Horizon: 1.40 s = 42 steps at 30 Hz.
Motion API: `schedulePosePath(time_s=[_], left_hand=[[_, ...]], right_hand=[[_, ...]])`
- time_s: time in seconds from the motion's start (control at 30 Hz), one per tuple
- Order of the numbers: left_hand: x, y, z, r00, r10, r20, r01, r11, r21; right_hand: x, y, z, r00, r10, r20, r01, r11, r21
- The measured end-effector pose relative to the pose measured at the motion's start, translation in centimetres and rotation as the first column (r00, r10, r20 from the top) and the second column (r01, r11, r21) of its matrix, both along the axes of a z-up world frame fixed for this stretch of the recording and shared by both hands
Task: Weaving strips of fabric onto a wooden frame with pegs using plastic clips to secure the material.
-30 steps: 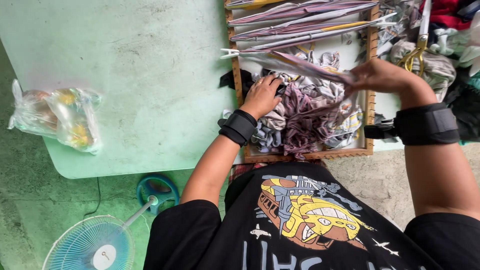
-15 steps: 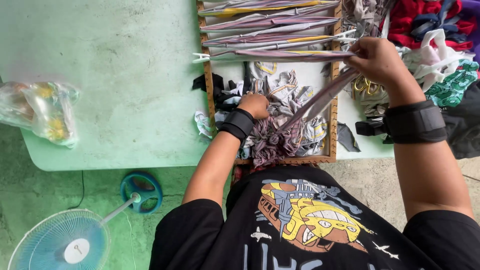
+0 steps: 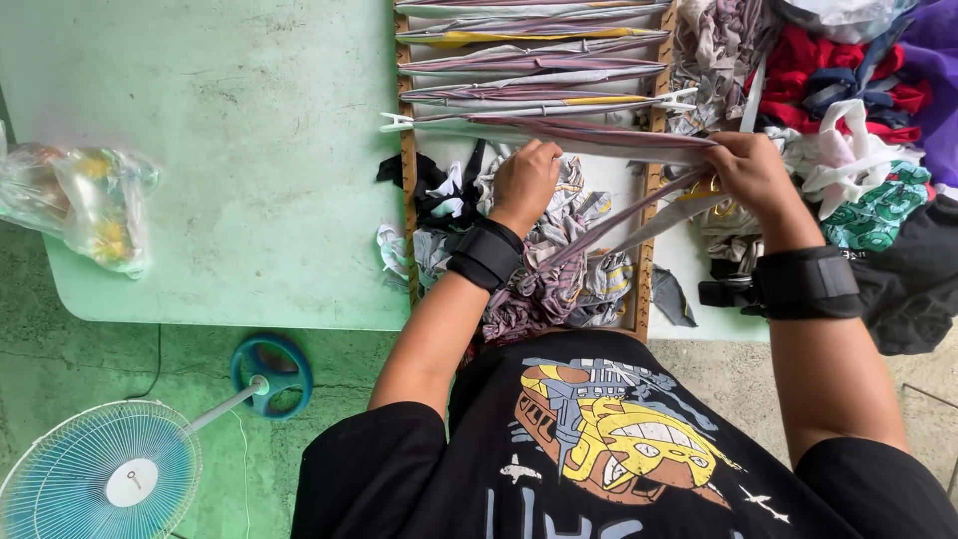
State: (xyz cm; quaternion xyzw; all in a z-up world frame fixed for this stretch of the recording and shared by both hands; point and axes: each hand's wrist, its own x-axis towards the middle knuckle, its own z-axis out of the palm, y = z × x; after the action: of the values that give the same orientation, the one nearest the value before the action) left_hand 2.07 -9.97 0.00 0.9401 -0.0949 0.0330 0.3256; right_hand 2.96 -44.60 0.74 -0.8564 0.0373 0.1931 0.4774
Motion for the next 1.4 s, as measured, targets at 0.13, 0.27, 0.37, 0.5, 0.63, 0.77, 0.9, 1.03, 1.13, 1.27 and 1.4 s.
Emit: schedulePosePath(time_s=[0.13,0.27,0.37,0.5,0.63,0.77,0.9,1.03,1.13,1.27,1.4], left_hand=[[0.2,-2.1,-2.0,0.967,0.021,-0.255,-0.007,0.998,0.057],[-0.6,-3.9,-2.2,0.996,-0.069,-0.065,0.07,0.997,0.023],[-0.6,-5.1,-3.4,0.993,-0.108,0.054,0.098,0.983,0.157],[-0.8,-5.7,-3.9,0.988,-0.155,-0.013,0.148,0.916,0.373],[-0.8,-5.8,-3.8,0.968,-0.223,-0.114,0.25,0.904,0.347],[-0.4,-5.9,-4.8,0.949,-0.204,-0.242,0.273,0.915,0.296],[-0.5,-5.2,-3.5,0.95,-0.219,-0.223,0.288,0.889,0.356],[-1.2,-4.1,-4.0,0.909,-0.305,-0.285,0.378,0.89,0.255],[-1.3,-4.1,-4.2,0.834,-0.348,-0.427,0.505,0.793,0.34],[-1.0,-5.5,-1.6,0.815,-0.414,-0.405,0.524,0.826,0.209],[0.8,-6.7,-0.1,0.91,-0.41,-0.068,0.411,0.866,0.285]], right_hand=[[-1.1,0.4,0.0,0.979,-0.128,-0.157,0.164,0.956,0.245],[-3.0,-0.4,-2.0,0.971,-0.214,-0.11,0.239,0.914,0.327],[-3.7,-1.0,-3.2,0.954,-0.267,-0.132,0.298,0.883,0.362],[-4.8,-2.2,-4.0,0.933,-0.302,-0.195,0.359,0.789,0.498],[-4.8,-2.3,-4.2,0.948,-0.264,-0.178,0.318,0.765,0.56],[-5.0,-2.9,-6.3,0.93,-0.312,-0.193,0.366,0.82,0.44],[-5.3,-4.1,-9.9,0.923,-0.348,-0.164,0.385,0.853,0.352],[-4.8,-2.2,-5.8,0.868,-0.431,-0.247,0.497,0.745,0.445],[-4.9,-2.9,-6.6,0.882,-0.468,-0.061,0.388,0.645,0.658],[-4.9,-2.9,-4.3,0.831,-0.515,-0.209,0.5,0.529,0.686],[-5.1,-3.9,-5.0,0.776,-0.63,0.017,0.492,0.622,0.609]])
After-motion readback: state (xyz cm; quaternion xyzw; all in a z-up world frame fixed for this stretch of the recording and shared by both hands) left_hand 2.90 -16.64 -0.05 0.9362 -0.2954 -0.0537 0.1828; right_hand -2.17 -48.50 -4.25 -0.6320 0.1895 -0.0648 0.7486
